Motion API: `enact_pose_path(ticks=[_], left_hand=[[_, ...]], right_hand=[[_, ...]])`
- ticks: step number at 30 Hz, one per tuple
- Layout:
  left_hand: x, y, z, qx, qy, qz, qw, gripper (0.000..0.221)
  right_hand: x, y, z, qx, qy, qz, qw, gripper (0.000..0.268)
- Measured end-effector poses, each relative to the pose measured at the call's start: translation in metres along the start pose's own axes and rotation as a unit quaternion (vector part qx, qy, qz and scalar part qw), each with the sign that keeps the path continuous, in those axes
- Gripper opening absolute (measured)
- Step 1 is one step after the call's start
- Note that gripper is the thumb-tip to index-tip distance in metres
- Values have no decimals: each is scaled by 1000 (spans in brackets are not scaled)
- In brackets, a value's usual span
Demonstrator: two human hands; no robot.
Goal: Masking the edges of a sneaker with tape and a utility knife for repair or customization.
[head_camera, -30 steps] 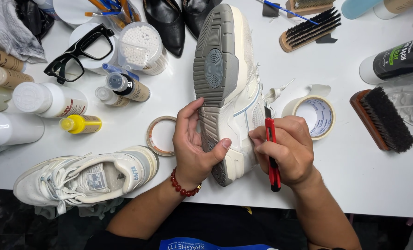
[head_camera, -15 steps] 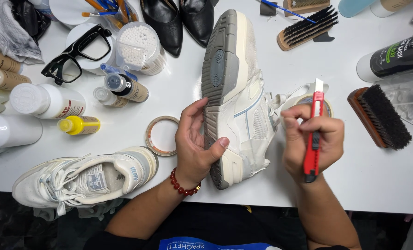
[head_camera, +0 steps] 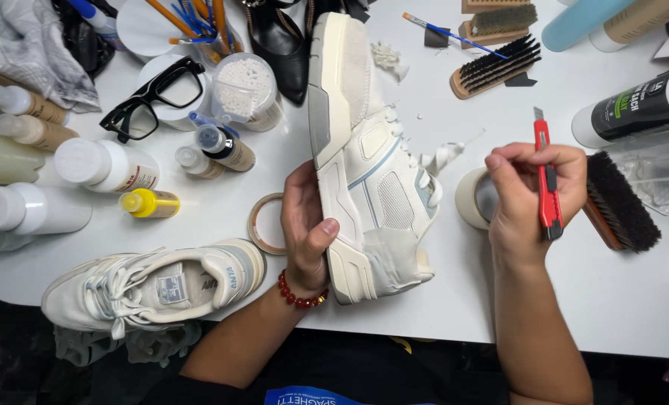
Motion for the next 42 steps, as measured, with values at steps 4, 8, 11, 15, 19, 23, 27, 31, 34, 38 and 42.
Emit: enact_pose_path(ticks=[4,8,11,15,19,23,27,31,34,38,42], left_hand=[[3,-7,2,-39,-4,65,997,92],[5,-13,3,-73,7,124,990,92],[3,-12,1,-80,14,145,986,92],[-5,-12,2,-90,24,168,981,93],[-2,-14,3,-85,14,135,987,94],[-3,-15,3,-82,35,163,983,97],[-4,-17,4,-83,55,194,976,99],[-9,-17,6,-89,75,215,970,99],[-11,-17,8,-92,88,229,965,98],[-12,-19,9,-98,99,252,958,96],[-12,-21,10,-107,95,248,958,95]], right_hand=[[14,-8,-43,-4,-6,53,999,36],[18,-34,-71,-59,66,143,986,36],[23,-46,-78,-49,60,157,985,37],[26,-51,-73,-30,37,236,971,33],[21,-49,-71,-48,69,376,923,28],[21,-50,-71,-69,83,408,907,23],[21,-49,-71,-90,63,370,922,21],[19,-48,-72,-94,63,371,922,25],[17,-45,-73,-79,61,401,911,28],[17,-43,-72,-87,73,431,895,21],[7,-47,-72,-79,66,423,900,27]])
Point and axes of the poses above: each hand's wrist, its own z-axis away from the middle knuckle, its own y-axis out of the back of the hand, x = y × z, the point moved 7 cm from there along -z, towards the middle knuckle, and after that the axes turned 2 degrees about x, right-handed, at the moved point
